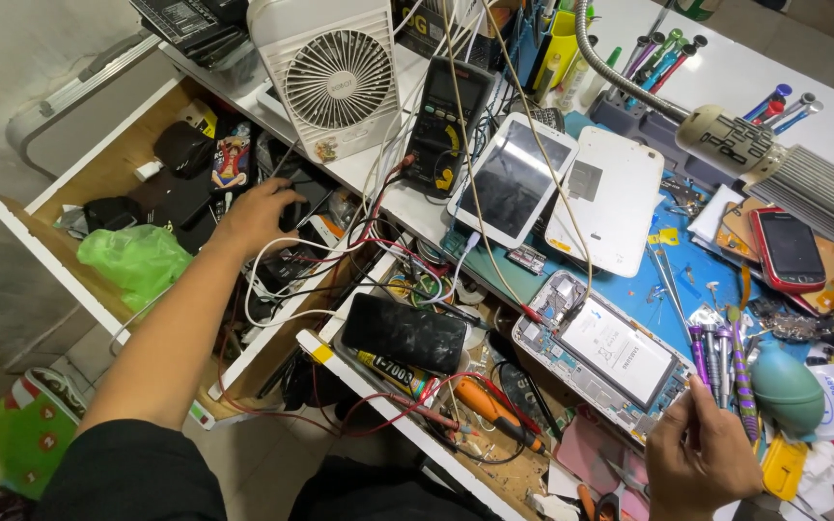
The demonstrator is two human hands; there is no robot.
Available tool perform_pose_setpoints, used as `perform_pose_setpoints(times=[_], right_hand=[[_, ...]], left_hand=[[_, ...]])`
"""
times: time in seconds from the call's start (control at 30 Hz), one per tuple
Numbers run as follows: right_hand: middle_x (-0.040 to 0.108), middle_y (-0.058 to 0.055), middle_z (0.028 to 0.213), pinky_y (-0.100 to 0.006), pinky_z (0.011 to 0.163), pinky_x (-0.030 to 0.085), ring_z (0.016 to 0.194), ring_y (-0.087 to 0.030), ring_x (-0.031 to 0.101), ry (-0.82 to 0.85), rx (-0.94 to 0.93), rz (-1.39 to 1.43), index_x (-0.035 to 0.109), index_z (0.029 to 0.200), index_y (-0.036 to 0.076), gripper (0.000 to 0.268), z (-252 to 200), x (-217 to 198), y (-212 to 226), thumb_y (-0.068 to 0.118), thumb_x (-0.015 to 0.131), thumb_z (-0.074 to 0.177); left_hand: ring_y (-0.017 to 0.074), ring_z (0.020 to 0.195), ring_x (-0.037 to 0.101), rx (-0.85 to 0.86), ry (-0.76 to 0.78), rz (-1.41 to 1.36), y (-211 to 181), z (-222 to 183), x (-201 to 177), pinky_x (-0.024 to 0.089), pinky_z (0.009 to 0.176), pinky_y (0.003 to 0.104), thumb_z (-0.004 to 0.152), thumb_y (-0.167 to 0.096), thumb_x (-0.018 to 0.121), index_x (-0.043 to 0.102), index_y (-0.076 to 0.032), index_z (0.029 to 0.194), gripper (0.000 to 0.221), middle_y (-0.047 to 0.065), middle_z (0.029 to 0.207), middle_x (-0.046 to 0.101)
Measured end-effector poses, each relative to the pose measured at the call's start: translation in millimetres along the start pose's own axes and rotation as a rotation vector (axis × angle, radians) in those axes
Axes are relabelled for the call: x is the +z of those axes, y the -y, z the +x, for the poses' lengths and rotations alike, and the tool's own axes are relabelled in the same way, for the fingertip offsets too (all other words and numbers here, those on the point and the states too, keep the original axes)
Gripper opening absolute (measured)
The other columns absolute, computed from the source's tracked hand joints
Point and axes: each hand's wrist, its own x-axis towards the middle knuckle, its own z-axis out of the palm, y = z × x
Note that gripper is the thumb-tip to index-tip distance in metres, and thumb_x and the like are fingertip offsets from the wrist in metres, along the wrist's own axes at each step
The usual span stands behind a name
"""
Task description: The person is disassembling a mobile phone on a cluttered workbench, prying off the back cover and removing the battery.
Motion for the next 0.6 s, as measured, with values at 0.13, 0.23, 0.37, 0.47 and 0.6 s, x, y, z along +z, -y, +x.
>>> perform_pose_setpoints(times=[0.13,0.23,0.37,0.47,0.6], right_hand=[[0.061,-0.024,0.076,-0.040,0.056,0.037,0.058,-0.027,0.047,0.021,0.047,0.019,0.081,0.120,-0.022,0.015,6,-3,12,-0.025,0.075,0.106],[0.062,-0.025,0.078,-0.041,0.057,0.038,0.058,-0.028,0.048,0.015,0.032,0.007,0.082,0.118,-0.021,0.014,4,-2,8,-0.023,0.076,0.106],[0.061,-0.023,0.076,-0.040,0.057,0.038,0.059,-0.027,0.047,0.020,0.018,0.014,0.081,0.120,-0.020,0.014,2,-2,4,-0.024,0.077,0.107],[0.060,-0.021,0.075,-0.040,0.056,0.036,0.058,-0.025,0.046,0.011,0.010,0.010,0.082,0.120,-0.019,0.014,0,0,1,-0.023,0.078,0.107],[0.061,-0.023,0.076,-0.040,0.056,0.038,0.059,-0.026,0.047,0.006,0.001,0.011,0.082,0.120,-0.019,0.013,1,0,2,-0.023,0.079,0.108]], left_hand=[[0.0369,0.139,0.048,-0.042,0.008,-0.057,5,1,-4,0.043,0.110,0.054,0.069,-0.027,0.087,0.061,-0.023,0.140,0.075,0.013,0.158,0.045],[0.0328,0.142,0.046,-0.122,0.014,-0.129,-13,-8,-22,0.045,0.109,0.054,0.069,-0.025,0.083,0.063,-0.025,0.138,0.072,0.008,0.157,0.047],[0.0341,0.139,0.048,-0.095,-0.004,-0.124,-5,-6,-15,0.045,0.108,0.055,0.069,-0.026,0.085,0.066,-0.025,0.135,0.068,0.008,0.155,0.048],[0.0307,0.135,0.051,-0.067,-0.024,-0.107,4,-2,-3,0.050,0.099,0.051,0.068,-0.029,0.085,0.064,-0.024,0.136,0.071,0.004,0.155,0.045],[0.0383,0.139,0.045,-0.062,-0.077,-0.085,2,2,0,0.044,0.106,0.054,0.070,-0.031,0.084,0.050,-0.016,0.149,0.087,0.016,0.155,0.041]])
